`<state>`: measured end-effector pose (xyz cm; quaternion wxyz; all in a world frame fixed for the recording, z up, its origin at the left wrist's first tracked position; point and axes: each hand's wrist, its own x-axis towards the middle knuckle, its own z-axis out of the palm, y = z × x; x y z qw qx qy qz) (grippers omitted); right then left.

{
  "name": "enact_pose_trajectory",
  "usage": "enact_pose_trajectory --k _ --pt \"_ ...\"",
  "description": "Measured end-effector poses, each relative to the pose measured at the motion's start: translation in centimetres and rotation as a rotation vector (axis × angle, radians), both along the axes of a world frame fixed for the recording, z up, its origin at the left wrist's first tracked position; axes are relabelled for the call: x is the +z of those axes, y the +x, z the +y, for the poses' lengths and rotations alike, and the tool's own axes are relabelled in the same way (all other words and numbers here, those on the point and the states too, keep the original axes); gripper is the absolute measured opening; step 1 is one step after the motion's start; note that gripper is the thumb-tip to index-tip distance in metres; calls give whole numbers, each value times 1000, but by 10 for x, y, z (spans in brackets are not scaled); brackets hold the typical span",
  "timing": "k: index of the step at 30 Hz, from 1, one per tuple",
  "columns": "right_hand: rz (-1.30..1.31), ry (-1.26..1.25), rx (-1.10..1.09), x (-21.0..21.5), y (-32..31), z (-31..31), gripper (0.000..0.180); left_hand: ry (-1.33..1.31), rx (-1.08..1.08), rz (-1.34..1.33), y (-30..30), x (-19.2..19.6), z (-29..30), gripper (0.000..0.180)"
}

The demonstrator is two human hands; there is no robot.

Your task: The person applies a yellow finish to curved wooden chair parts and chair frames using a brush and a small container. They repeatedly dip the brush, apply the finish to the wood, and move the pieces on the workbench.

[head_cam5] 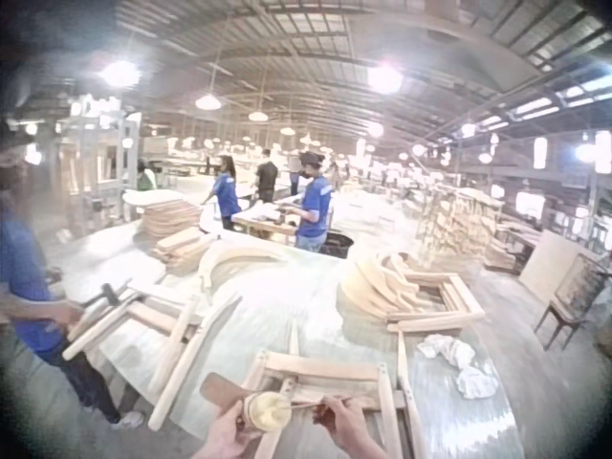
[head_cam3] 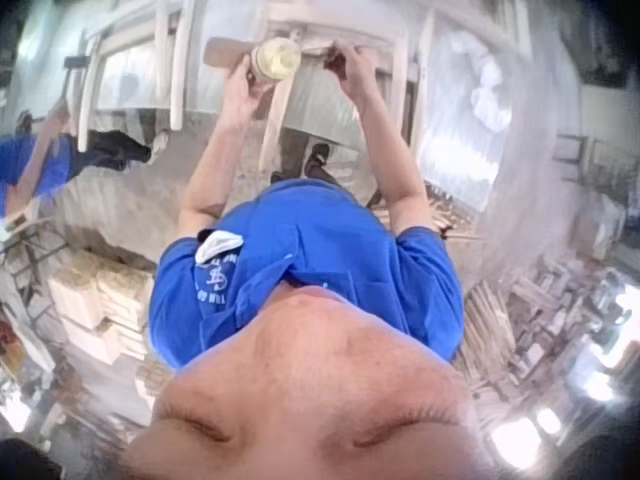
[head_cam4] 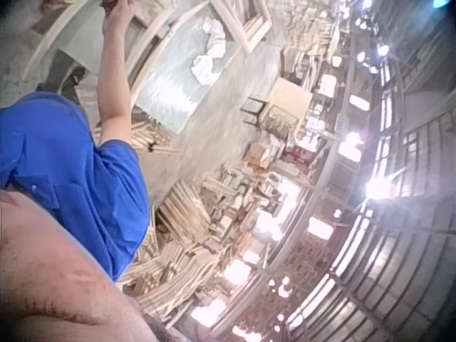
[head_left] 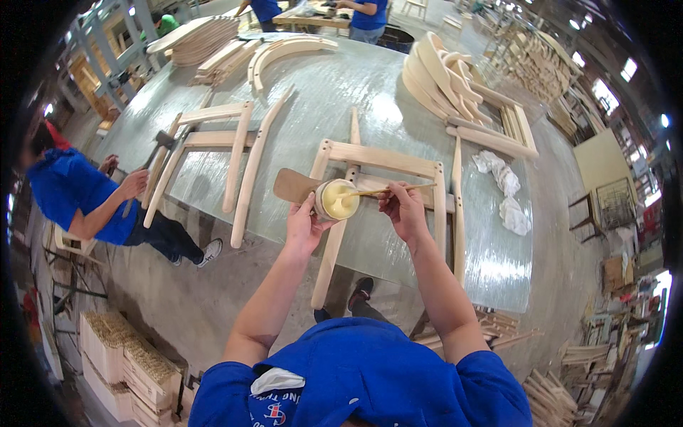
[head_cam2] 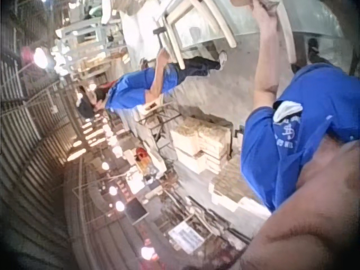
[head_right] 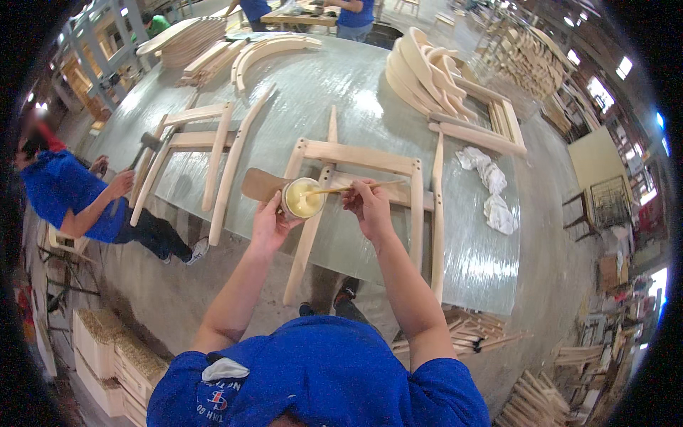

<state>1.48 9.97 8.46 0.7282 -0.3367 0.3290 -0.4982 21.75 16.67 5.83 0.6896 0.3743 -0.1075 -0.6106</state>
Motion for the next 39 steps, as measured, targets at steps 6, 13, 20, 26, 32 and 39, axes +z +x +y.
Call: enact_pose_trajectory --k 6,13,20,26,32,39 --pt "-97 -39 44 -3 26 -27 8 13 103 69 19 -2 -22 29" --pt "-39 318 -37 -43 47 -76 20 67 170 55 17 -12 -81 30" --pt "-23 164 -63 -44 53 -135 13 63 202 85 23 -32 -128 31" --pt "405 -385 -61 -21 68 -185 14 152 296 163 49 -56 -120 34" --pt "814 -724 24 -17 101 -201 17 120 224 167 50 -80 -66 30" --pt "997 -988 74 -25 120 -206 20 136 148 243 45 -87 -40 30"
